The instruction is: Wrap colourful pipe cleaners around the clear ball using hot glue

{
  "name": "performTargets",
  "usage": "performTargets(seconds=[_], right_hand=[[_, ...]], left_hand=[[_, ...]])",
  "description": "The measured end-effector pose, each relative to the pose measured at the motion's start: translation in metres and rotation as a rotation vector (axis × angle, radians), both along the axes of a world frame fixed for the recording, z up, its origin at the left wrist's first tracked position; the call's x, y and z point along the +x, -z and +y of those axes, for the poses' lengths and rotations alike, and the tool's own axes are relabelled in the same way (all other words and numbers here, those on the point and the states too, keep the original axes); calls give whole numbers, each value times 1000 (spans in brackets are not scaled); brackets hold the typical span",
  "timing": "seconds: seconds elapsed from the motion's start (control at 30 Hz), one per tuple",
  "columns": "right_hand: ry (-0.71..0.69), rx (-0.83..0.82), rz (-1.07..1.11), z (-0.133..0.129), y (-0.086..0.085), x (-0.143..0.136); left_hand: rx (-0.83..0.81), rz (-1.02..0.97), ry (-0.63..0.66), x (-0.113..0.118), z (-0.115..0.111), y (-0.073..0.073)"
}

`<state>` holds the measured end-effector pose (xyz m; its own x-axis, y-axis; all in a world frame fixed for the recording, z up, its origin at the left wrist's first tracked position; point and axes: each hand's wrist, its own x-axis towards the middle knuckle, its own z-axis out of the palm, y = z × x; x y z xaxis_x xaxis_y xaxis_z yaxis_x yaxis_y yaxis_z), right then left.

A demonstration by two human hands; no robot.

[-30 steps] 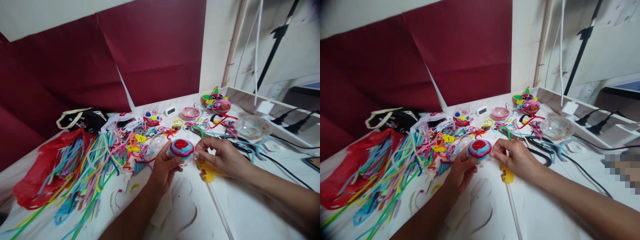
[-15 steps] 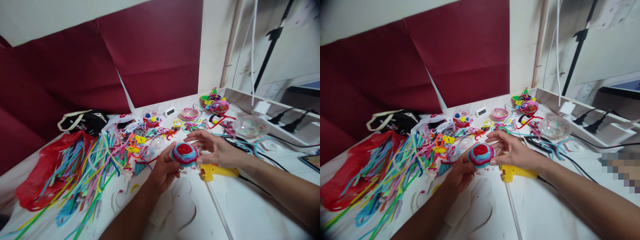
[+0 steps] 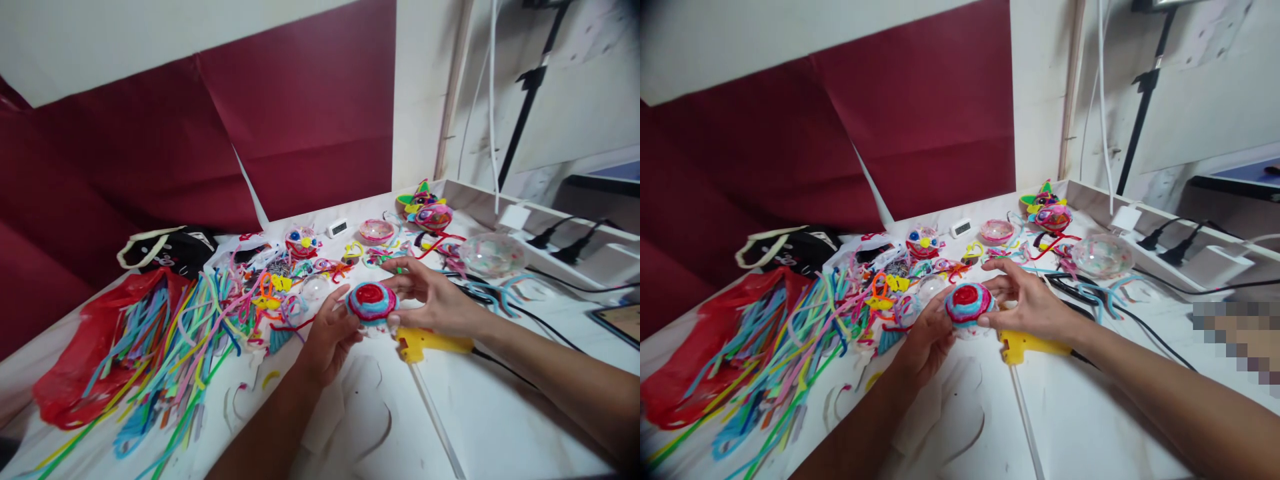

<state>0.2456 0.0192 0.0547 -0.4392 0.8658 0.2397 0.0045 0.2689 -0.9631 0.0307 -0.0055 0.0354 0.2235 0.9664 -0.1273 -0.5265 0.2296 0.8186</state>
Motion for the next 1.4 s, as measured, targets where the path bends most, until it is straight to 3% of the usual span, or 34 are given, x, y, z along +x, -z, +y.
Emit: performTargets(seconds=[0.13,0.4,0.73,1.0,1.4], right_hand=[[158,75,-84,2,6,-4],[308,130,-195,-5,7,-12],[307,93,-242,-9,10,-15],[253,155,-296,-11,9,-13],[254,195,-365,-11,8,-11]], left_hand=[[37,82,-143,9,-1,3],[157,223,-206,16,-6,11],[240,439,-144,12,0,30],[348,598,-49,10,-6,25],[434,624,-12,10,-6,27]])
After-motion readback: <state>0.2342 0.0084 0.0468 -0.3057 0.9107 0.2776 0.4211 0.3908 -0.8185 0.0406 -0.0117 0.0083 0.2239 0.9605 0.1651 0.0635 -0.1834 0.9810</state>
